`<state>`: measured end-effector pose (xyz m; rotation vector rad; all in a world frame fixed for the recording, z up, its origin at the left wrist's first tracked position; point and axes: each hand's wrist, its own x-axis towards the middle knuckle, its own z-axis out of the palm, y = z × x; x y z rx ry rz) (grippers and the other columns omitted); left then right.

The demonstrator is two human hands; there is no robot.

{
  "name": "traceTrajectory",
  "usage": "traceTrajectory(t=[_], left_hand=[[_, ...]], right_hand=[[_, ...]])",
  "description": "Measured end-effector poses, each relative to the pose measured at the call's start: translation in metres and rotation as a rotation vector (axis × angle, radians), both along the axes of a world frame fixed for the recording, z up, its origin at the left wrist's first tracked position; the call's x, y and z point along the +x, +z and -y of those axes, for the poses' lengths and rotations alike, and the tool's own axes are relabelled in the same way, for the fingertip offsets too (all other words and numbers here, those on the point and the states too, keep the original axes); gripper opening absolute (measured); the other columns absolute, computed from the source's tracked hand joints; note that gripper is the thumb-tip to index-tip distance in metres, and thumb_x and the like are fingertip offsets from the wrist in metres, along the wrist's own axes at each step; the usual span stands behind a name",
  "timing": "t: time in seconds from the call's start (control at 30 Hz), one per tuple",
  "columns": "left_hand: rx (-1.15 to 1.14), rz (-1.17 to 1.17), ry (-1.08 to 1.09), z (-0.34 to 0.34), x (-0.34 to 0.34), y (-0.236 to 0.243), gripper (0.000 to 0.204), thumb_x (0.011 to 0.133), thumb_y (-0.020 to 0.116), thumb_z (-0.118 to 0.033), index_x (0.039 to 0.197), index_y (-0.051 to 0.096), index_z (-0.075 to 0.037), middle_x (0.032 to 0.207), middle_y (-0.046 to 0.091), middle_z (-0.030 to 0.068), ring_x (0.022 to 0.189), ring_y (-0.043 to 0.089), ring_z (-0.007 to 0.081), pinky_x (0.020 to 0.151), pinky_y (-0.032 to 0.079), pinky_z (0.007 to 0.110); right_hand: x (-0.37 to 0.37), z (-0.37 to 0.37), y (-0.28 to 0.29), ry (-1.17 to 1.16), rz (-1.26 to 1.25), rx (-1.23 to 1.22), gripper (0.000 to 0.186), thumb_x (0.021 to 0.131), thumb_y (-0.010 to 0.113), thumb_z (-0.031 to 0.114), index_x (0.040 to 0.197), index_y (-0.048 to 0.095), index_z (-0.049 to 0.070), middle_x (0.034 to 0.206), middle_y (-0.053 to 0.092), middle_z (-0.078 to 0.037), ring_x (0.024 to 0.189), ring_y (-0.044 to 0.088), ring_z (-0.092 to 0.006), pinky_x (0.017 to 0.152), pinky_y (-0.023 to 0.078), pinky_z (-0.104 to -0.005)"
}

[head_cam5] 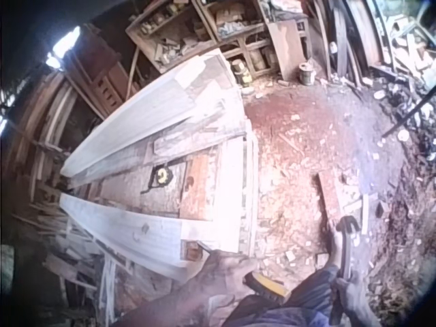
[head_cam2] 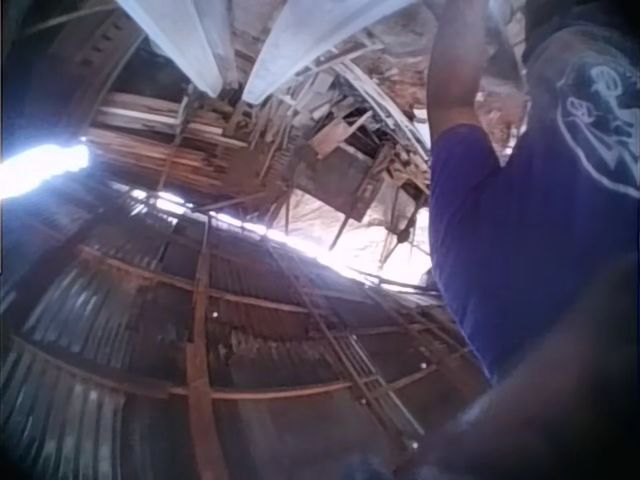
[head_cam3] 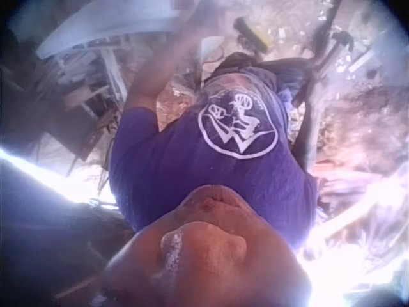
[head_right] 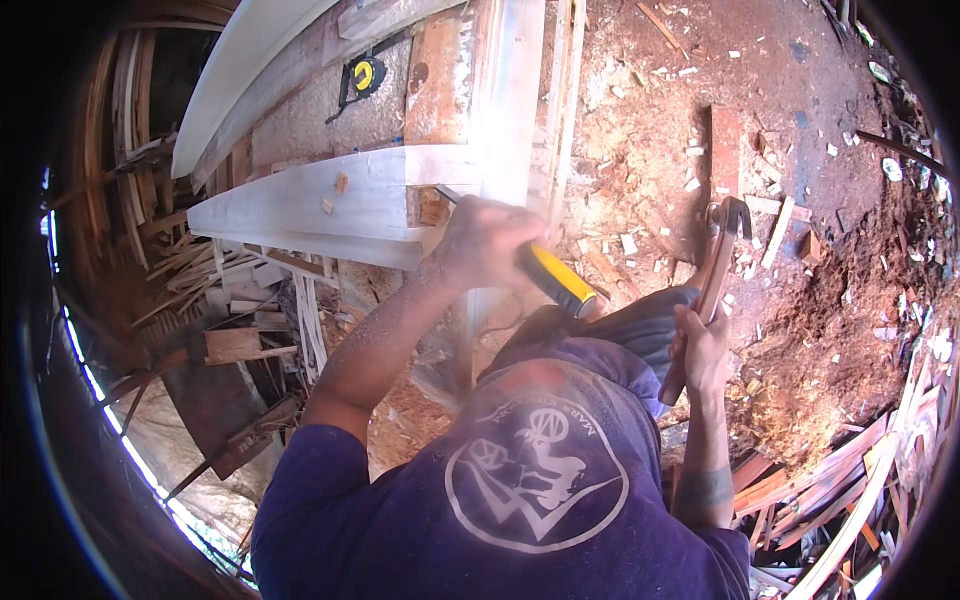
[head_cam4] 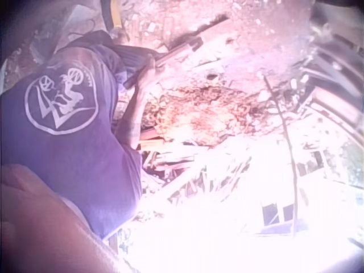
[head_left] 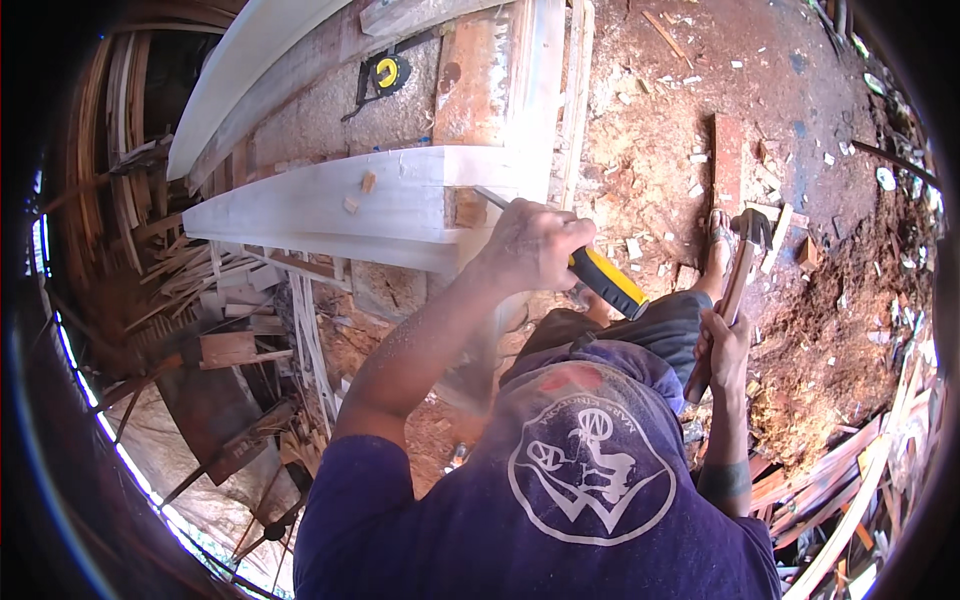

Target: The person hits a chisel with a hammer to remove small pieces of wood from a cutout in a wooden beam.

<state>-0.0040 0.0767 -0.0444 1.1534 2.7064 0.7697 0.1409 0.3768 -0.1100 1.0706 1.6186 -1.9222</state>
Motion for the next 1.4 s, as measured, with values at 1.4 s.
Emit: traceTrajectory(t=[1.4], left_hand=[[-0.006, 0.182, 0.137, -0.001, -0.017, 0.019, 0.02, 0.065, 0.077, -0.02, 0.076, 0.063, -0.011, 0.065, 0.064, 0.011, 0.062, 0.065, 0.0343, 0.058, 0.051, 0.043]], right_hand=[[0.012, -0.005, 0.029, -0.047, -0.499, 0.401, 0.025, 0.092, 0.066, 0.027, 0.095, 0.053, 0.006, 0.059, 0.05, 0.0, 0.044, 0.045, -0.0075, 0.04, 0.037, -0.0248]])
